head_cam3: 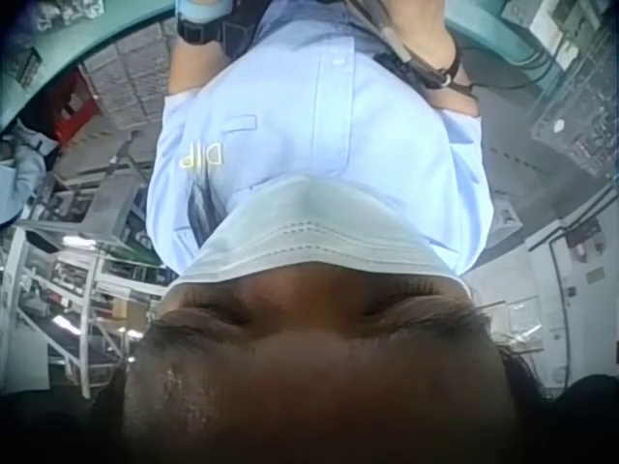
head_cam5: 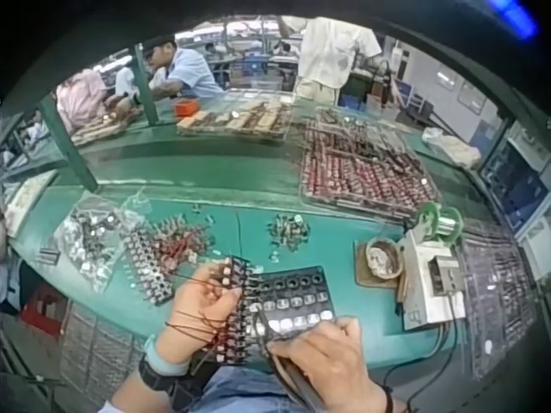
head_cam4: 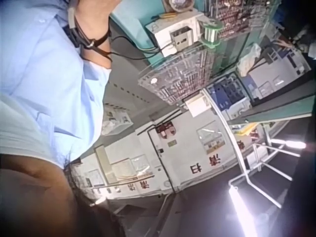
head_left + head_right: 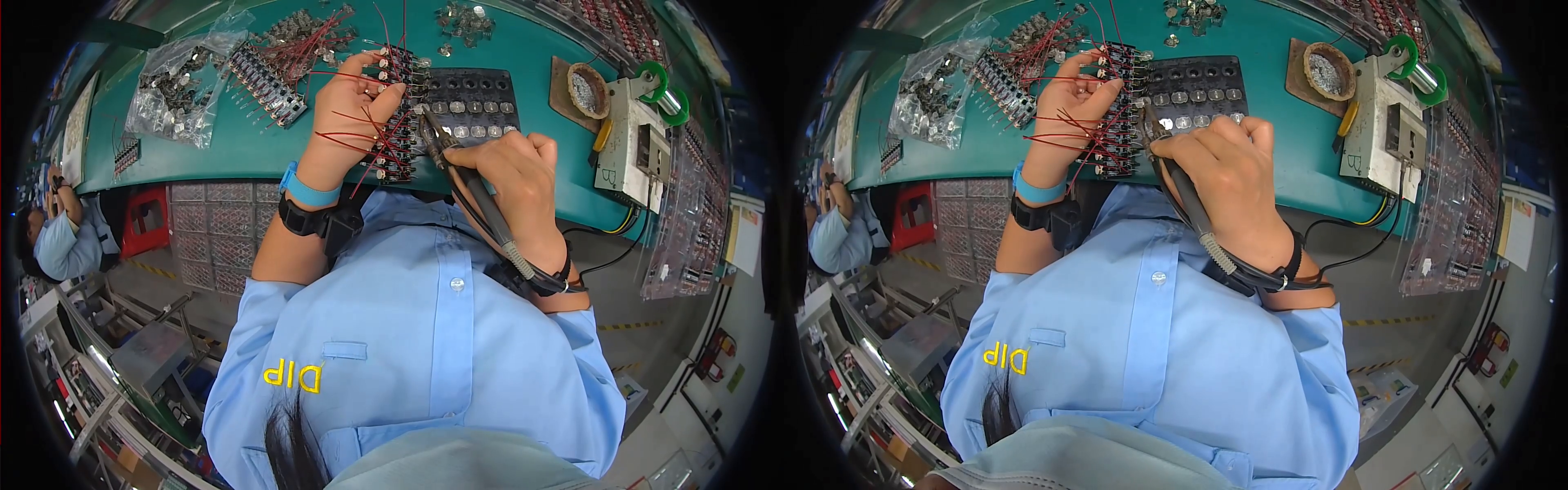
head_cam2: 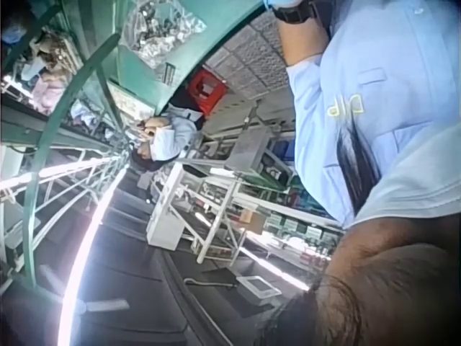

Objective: The person solders wires onto circuit boards using a soldering iron, then sets the finished board aside and picks up a new one to continue the process.

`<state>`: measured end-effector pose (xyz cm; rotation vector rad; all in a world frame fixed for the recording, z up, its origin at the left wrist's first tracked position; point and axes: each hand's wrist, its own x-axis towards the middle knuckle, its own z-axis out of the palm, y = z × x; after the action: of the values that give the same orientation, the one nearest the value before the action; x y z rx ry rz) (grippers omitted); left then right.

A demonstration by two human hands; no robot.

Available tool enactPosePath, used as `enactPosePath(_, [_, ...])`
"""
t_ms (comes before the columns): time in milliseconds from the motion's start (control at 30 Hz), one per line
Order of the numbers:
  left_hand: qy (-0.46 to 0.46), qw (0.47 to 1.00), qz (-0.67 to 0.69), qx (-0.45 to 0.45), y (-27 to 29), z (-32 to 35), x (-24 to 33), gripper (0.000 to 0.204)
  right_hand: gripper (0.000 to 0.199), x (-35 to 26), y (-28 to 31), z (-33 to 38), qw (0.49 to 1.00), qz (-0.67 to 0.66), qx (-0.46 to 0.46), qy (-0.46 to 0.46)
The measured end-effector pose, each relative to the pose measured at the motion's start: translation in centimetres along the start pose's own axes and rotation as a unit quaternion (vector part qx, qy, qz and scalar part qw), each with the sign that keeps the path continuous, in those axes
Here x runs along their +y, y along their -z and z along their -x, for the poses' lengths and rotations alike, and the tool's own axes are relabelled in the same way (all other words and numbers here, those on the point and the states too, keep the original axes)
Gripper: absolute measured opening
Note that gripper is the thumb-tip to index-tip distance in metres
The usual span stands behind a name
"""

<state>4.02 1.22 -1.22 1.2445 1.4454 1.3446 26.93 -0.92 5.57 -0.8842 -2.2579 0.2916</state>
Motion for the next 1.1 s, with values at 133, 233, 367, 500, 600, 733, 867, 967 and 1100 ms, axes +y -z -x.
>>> enactPosePath(133, [0.004,1.0,-0.005,-0.002,0.1,-0.1,-0.2,0.049,0.025,0.0,0.0,0.0,1.0,0.001,-0.003,0.001])
enactPosePath(233, [-0.002,1.0,-0.009,-0.002,0.1,-0.2,-0.7,0.049,0.026,0.0,0.1,0.0,1.0,-0.004,-0.006,-0.007])
enactPosePath(367, [-0.005,1.0,0.016,-0.001,0.1,-0.2,-1.0,0.048,0.03,0.5,1.0,0.0,0.999,-0.024,0.03,-0.021])
enactPosePath(500, [0.001,1.0,-0.012,-0.005,0.2,0.0,-0.3,0.047,0.035,1.5,3.1,0.5,0.995,0.029,0.035,-0.091])
enactPosePath(600, [0.002,1.0,-0.011,-0.002,0.0,0.1,0.2,0.047,0.034,2.6,4.2,1.7,0.977,0.067,0.091,-0.18])
enactPosePath(733, [0.001,1.0,-0.019,0.0,0.1,0.0,0.0,0.047,0.031,5.4,4.6,2.8,0.942,0.049,0.212,-0.254])
enactPosePath(867, [0.01,1.0,-0.015,0.005,0.0,0.0,0.3,0.046,0.027,6.6,5.4,3.6,0.931,0.059,0.145,-0.331])
enactPosePath(967, [0.019,0.999,0.027,-0.012,0.2,-0.1,0.2,0.047,0.029,6.0,5.2,3.6,0.931,0.015,0.197,-0.308])
enactPosePath(1100, [0.028,0.997,0.066,-0.025,0.6,-0.5,1.0,0.047,0.03,4.6,4.7,3.6,0.944,-0.037,0.211,-0.251])
